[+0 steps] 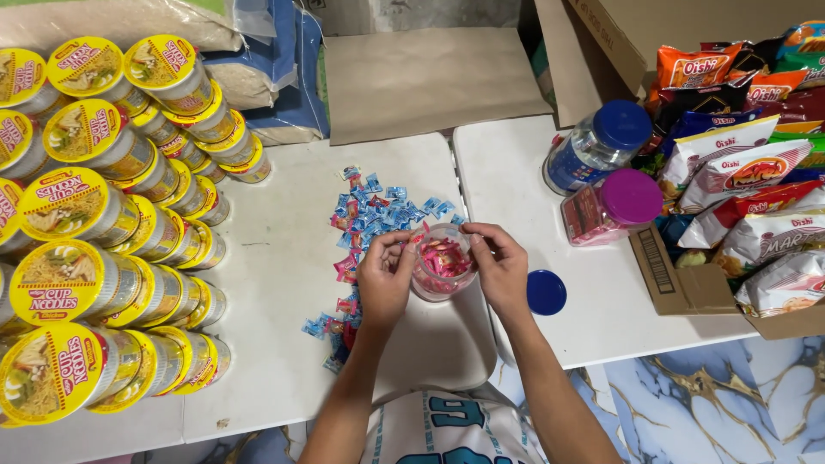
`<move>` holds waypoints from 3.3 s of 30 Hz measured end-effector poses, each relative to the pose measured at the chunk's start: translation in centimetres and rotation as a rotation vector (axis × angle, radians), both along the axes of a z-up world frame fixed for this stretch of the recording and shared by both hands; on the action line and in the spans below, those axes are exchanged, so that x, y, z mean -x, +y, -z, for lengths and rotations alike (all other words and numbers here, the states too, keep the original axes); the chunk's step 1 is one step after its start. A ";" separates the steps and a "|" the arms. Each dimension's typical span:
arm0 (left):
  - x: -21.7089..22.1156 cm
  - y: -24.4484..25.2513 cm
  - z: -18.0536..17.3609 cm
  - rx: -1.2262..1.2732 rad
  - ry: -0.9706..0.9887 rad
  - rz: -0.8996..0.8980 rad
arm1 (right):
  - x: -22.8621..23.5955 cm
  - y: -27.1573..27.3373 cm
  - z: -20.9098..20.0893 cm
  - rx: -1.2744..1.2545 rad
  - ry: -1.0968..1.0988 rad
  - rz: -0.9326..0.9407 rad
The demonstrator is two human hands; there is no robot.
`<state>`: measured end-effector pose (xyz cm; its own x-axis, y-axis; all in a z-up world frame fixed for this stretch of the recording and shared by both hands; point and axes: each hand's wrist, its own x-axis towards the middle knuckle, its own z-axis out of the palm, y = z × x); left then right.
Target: The person sorts small pink and blue wrapped candies from a pile on a white table into a clear plastic container. They pick up the candies by hand and place them into the container while stacks of cup noodles and other packaged goods remain visible in the background.
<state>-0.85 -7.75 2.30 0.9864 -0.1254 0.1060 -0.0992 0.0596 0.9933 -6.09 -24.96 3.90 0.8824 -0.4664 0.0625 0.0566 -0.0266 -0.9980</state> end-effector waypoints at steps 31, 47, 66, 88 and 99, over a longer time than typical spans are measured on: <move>-0.2 3.2 -0.8 -0.106 -0.037 0.043 | 0.7 2.3 1.4 -0.159 -0.084 0.067; -1.3 10.0 0.7 0.021 -0.058 -0.063 | -1.2 9.1 1.1 -0.075 -0.090 -0.052; -0.5 15.9 13.7 -0.645 -0.194 0.136 | -3.1 14.3 12.2 0.673 0.272 -0.302; 0.7 15.1 14.8 -0.809 -0.114 -0.061 | -3.3 14.8 15.3 0.723 0.376 -0.205; 0.2 14.2 8.4 -0.480 0.183 -0.080 | -2.4 15.2 9.5 0.502 0.245 -0.121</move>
